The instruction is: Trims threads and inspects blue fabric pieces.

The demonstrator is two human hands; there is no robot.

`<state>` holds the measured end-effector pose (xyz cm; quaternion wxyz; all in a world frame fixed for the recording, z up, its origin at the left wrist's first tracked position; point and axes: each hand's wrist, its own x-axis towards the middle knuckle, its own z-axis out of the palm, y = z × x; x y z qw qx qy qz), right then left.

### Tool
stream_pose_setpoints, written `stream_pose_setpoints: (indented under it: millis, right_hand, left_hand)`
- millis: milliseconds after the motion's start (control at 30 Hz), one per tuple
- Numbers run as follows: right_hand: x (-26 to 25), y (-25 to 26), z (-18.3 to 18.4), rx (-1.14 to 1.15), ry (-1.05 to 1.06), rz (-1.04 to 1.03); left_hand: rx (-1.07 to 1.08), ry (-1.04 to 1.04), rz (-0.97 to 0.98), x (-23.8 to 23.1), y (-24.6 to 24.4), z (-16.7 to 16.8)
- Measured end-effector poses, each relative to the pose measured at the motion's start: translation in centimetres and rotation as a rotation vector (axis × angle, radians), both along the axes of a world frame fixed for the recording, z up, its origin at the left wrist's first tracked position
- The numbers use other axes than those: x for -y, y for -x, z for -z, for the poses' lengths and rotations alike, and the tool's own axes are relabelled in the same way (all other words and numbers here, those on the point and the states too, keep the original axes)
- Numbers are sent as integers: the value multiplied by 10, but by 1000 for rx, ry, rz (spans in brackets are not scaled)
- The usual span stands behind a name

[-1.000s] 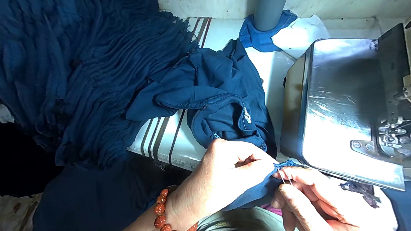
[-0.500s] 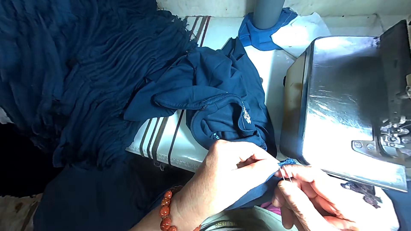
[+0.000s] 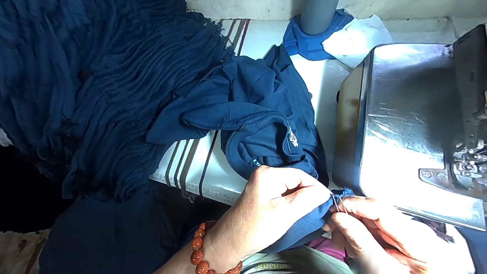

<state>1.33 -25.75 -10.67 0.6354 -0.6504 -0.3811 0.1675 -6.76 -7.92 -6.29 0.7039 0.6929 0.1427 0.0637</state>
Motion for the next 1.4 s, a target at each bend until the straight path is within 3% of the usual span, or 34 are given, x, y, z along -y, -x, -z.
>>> stream_pose_setpoints:
  millis: [200,400,567,833,1000,1067,1400]
  right_hand:
    - [-2,-7,6,20,-82,-34]
    - [-7,-1,-8,-258,-145,-4]
    - [-8,-3,-3,-283,-167,-48]
    - [-7,-1,6,106,-162,-4]
    - [-6,2,-5,-7,-162,100]
    - [-5,1,-11,54,-123,119]
    - [-8,3,-7,501,17,231]
  left_hand:
    - [12,-44,12,1,-1,1]
    - [166,-142,61,2,-1,3]
    - [249,-419,34,-1,0,3]
    - [265,-573,-23,3,-1,6]
    - [318,-607,-19,8,2,2]
    - [329,-640,-39,13,3,0]
    - [109,-786,-44,25,3,-1]
